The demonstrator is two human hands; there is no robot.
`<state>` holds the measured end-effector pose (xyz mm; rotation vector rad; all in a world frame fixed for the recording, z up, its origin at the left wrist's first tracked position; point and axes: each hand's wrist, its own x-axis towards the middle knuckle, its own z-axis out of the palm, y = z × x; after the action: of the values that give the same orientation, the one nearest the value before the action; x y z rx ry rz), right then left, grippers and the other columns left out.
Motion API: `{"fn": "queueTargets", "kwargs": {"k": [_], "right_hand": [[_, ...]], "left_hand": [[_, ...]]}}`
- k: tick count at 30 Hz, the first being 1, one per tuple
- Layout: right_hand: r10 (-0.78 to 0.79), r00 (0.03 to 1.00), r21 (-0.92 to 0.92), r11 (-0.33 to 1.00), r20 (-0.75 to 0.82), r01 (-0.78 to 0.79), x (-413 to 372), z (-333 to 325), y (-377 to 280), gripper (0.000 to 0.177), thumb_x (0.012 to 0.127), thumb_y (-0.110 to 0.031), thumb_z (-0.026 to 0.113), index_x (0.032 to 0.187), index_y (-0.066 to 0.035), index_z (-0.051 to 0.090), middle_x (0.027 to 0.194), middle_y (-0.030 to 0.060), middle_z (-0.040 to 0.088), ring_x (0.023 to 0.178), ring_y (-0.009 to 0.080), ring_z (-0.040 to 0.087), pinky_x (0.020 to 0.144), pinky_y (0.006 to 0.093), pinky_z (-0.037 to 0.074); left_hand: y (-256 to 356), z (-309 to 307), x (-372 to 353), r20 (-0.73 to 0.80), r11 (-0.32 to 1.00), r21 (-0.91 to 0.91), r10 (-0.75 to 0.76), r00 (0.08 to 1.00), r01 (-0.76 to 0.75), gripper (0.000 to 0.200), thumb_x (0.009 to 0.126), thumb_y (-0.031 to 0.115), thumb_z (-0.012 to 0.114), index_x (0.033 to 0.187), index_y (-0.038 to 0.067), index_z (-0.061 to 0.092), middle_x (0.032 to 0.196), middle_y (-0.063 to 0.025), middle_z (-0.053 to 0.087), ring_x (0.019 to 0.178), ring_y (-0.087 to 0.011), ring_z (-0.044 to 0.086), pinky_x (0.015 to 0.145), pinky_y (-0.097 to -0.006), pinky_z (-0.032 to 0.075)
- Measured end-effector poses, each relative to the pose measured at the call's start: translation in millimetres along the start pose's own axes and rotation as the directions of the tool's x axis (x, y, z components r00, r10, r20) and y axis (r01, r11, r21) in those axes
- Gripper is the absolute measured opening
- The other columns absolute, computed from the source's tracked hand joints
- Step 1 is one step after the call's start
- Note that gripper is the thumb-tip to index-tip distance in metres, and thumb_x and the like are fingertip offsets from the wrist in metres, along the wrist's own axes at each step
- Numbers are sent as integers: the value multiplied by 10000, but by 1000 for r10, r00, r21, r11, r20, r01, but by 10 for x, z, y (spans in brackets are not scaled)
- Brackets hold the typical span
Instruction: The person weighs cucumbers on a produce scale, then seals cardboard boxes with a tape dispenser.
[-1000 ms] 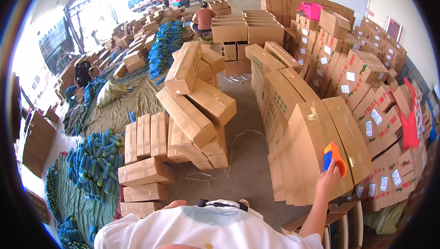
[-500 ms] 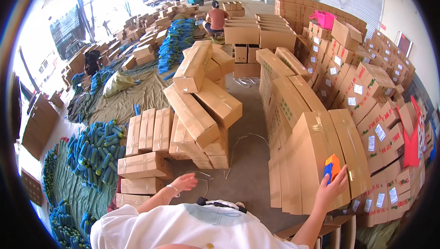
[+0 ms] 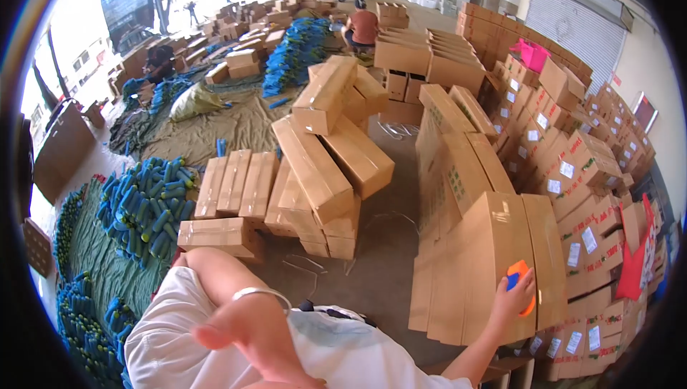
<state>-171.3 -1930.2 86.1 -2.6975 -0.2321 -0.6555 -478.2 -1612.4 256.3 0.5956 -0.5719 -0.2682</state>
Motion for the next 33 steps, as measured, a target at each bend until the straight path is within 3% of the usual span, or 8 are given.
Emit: {"fn": "queueTargets", "kwargs": {"k": [2,5,8,9,16,18,27,33], "right_hand": [[57,998,-66,996,31,-55,-60,41,223,763,749,-242,675,1386,-37,311,1324,208,424,1221,370,401,1015,441,333],[105,993,-162,982,55,-95,-150,134,375,762,768,-257,656,1399,-39,288,1349,210,406,1251,351,383,1045,437,312],[160,981,-182,973,106,-139,-209,56,259,747,774,-230,660,1387,-19,290,1330,220,408,1242,364,379,1045,444,310],[150,983,-179,975,104,-130,-221,56,246,748,769,-226,664,1382,-8,294,1324,221,411,1233,362,387,1037,446,316],[131,987,-209,972,96,-108,-226,71,148,752,755,-222,674,1378,-8,309,1287,217,454,1198,349,425,1009,450,336],[149,985,-232,965,84,-126,-224,80,137,755,746,-217,682,1373,-9,318,1273,213,471,1191,348,435,1006,449,339],[55,998,-177,983,10,-52,-250,76,127,707,724,-176,677,1329,27,374,1169,235,544,1102,358,508,967,437,380],[94,995,-230,969,19,-87,-246,185,232,717,747,-164,666,1360,5,335,1228,209,511,1140,343,478,964,432,375]], "left_hand": [[-258,138,121,180,989,-133,-36,983,60,1101,763,696,529,1454,57,-42,1471,-257,126,1377,-263,177,1098,-428,168],[-571,447,238,607,888,-350,-27,794,298,1252,711,753,530,1413,0,-183,1506,-209,-65,1400,-248,30,1114,-419,67],[-397,413,190,720,951,-264,82,690,162,1307,697,769,527,1376,-72,-208,1485,-169,-208,1387,-226,-71,1108,-393,7],[-345,308,-1,709,972,-137,-38,704,191,1312,695,772,521,1368,-79,-218,1482,-213,-181,1391,-240,-57,1110,-388,17],[-13,500,-44,721,994,-39,-40,692,97,1318,706,783,484,1320,-90,-290,1438,-281,-239,1394,-285,-74,1102,-405,5],[47,642,-267,363,989,132,-116,925,72,1097,798,666,518,1410,-107,38,1423,-315,225,1321,-385,289,1066,-443,233],[7,14,-329,543,977,-183,6,840,112,1196,664,839,450,1464,54,33,1381,-272,336,1330,-359,271,1074,-459,160],[23,-72,-237,588,995,75,-92,804,60,1190,663,840,449,1450,27,81,1334,-252,377,1285,-349,317,1053,-445,191]]}}
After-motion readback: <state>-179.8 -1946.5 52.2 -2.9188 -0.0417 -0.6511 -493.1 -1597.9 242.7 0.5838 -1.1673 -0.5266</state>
